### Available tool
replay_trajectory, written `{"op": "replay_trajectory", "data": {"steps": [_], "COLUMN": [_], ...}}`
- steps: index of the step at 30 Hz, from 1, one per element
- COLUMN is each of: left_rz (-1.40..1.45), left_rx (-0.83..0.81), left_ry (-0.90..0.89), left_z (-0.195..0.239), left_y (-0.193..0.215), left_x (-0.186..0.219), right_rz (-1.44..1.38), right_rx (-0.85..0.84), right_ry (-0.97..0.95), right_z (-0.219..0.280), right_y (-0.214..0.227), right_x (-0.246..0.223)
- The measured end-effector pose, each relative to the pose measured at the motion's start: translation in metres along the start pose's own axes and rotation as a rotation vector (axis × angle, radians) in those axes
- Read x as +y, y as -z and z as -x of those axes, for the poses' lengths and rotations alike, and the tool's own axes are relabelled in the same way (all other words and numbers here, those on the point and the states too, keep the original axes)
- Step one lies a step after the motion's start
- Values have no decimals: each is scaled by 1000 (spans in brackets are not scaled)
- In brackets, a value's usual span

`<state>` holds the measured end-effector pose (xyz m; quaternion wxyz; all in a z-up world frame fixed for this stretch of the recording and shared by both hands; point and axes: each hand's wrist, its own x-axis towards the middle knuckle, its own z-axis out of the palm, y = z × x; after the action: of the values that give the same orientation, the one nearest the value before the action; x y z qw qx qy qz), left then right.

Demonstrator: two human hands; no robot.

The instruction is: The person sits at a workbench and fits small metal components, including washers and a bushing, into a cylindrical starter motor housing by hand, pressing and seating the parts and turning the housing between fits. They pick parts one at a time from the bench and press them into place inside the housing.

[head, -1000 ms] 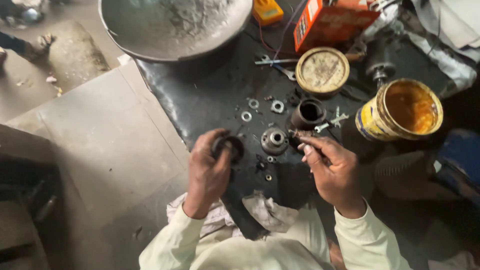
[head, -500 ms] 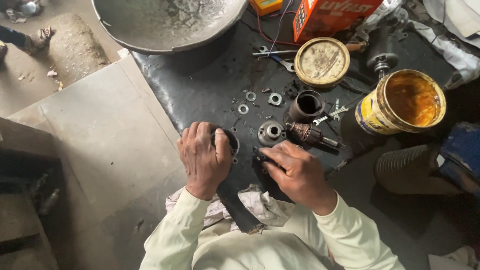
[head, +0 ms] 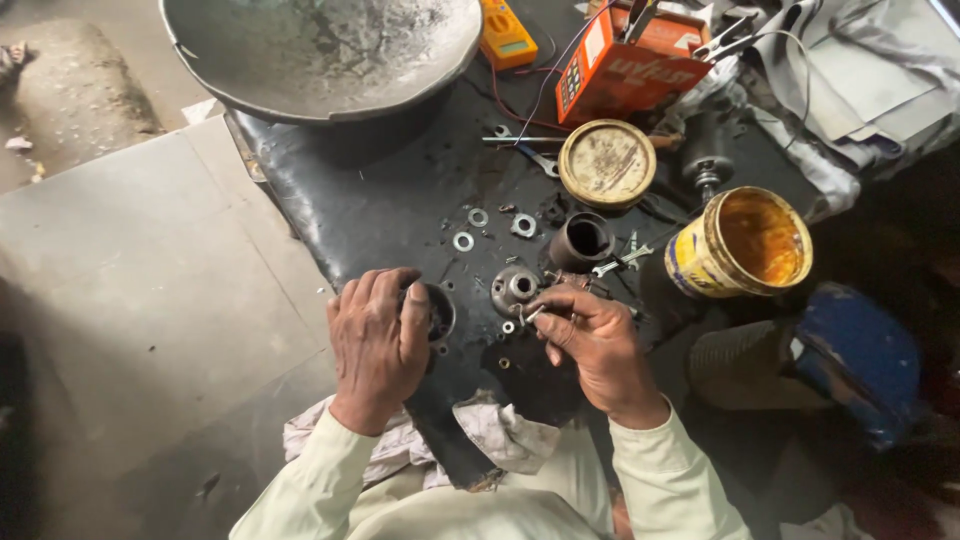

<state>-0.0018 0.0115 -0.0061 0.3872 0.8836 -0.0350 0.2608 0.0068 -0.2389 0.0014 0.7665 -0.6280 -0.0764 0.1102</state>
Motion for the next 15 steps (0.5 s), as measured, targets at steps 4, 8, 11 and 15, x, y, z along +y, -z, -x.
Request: {"op": "replay_trajectory", "data": {"steps": [4, 8, 11, 15], "left_rz": [6, 44, 95, 246], "left_rx": [-5, 0, -56, -236], "left_ry": [4, -28, -52, -189], "left_z": [3, 8, 10, 3], "left_y": [4, 3, 7, 34], "left_x": [-3, -12, -20, -22], "right_rz": [181, 332, 291, 215], "right_rx": [4, 65, 58, 60], "right_ry": [125, 232, 216, 202], "right_z": [5, 9, 9, 6], "right_y": [-7, -12, -16, -20], "right_x": [-2, -3, -8, -9]}}
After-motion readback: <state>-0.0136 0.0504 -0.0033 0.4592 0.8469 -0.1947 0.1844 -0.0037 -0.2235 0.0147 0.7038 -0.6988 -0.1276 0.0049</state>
